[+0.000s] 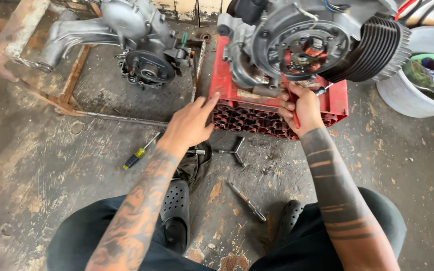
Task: The person sits on the floor and uses a red screwdriver to adjust components inside the exposed stator area of a motorcycle engine. They manipulate the internal parts and wires, then place the screwdriver down and pick up a socket wrench from a rag on the floor.
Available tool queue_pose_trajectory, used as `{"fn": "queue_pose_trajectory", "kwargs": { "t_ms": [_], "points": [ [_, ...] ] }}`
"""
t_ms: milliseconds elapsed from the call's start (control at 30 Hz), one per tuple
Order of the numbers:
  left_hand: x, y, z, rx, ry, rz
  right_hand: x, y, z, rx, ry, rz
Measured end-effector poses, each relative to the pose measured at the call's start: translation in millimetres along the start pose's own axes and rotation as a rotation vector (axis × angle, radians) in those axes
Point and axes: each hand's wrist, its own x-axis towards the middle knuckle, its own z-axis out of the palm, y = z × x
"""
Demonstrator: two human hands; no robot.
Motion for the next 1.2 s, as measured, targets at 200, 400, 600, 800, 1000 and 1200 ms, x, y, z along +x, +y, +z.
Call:
{"fn": "queue_pose_trajectory", "kwargs": {
  "t_ms": [200,400,600,800,1000,1200],
  "points": [
    [40,21,3,-0.107,0.151,0.107,-4,9,-3,-0.335,0.035,-0.205],
    [77,28,38,-0.182,0.222,0.085,18,21,-7,-0.686,0.024,-0.506],
    [108,29,46,-0.376,0.177,-0.113,18,32,2,-0.531,0.146,-0.332],
    [106,24,31,-0.459,0.156,-0.115,-2,25,15,-0.764,0.161,-0.48],
    [89,10,11,-0.599,0.104,-0.079,-32,13,5,-1.157,0.178,-0.518],
    [85,19,11,-0.769,0.111,-0.157,-58,-6,21,-1.538,0.458,-0.677]
  ]
}}
